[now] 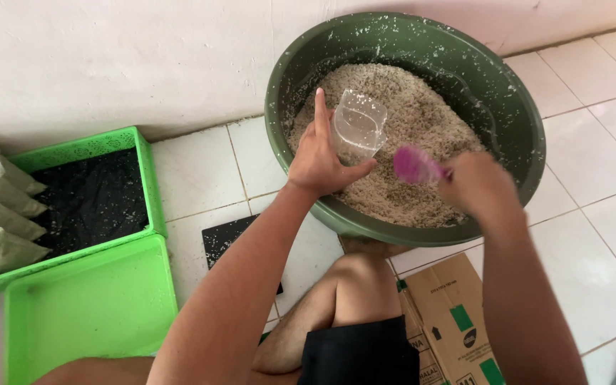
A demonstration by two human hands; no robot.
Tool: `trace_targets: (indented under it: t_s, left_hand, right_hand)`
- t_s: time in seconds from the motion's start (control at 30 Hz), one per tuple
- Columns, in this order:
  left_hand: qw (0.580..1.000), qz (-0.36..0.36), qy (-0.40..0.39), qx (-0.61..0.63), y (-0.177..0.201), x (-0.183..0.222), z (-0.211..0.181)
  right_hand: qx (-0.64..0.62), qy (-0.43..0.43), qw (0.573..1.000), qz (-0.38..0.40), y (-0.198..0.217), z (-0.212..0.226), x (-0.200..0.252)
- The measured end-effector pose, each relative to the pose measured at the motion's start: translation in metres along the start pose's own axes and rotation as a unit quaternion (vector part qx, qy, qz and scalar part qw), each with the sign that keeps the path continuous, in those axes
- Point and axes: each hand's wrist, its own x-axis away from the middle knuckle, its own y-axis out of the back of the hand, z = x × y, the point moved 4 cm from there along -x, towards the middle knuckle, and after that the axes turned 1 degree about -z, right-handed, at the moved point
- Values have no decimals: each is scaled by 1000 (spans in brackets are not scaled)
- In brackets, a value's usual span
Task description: Packaging granular material from a large container into small plastic bags and weighing them on a scale
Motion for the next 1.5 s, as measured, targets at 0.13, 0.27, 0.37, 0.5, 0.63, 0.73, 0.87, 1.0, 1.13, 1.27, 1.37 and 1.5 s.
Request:
trace_targets:
  t_s: [0.13, 0.27, 0.37, 0.5, 0.63, 0.73, 0.87, 1.0, 1.13, 1.27, 1.37, 1.5]
  left_hand:
    - [999, -16, 20, 26, 2, 2, 0]
    - [996, -45, 37, 63, 6, -1, 4]
    - [997, -35, 38, 60, 7, -3, 5]
    - [993, -37, 79, 76, 11, -4, 12]
    - [987, -3, 128, 96, 20, -7, 14]
    - [986, 57, 124, 92, 35, -13, 11]
    - [976, 141, 36, 159, 58, -26, 10]
    - [972, 167, -132, -100, 82, -31, -34]
    - [924, 120, -235, -276, 66, -55, -19]
    - [889, -45, -378, -254, 78, -46, -69]
    - [891, -55, -362, -268, 86, -63, -55]
    - [880, -51, -331, -337, 92, -50, -61]
  right_hand:
    - [21, 44, 995, 91, -23, 15, -8]
    - [-48, 66, 992, 93, -16, 31, 4]
    - [-39, 72, 993, 87, -26, 24, 1]
    - [-62, 62, 991, 97, -43, 12, -8]
    - [-83, 48, 989, 114, -42, 12, -12]
    - [-132, 45, 984, 110, -45, 8, -15]
    - [-74, 54, 988, 122, -33, 18, -10]
    - [-82, 61, 988, 112, -39, 15, -13]
    - [-91, 58, 988, 115, -47, 10, -22]
    - [-97, 58, 987, 118, -56, 6, -27]
    - [-112, 54, 986, 115, -49, 13, -27]
    - [-115, 41, 985, 121, -49, 12, -23]
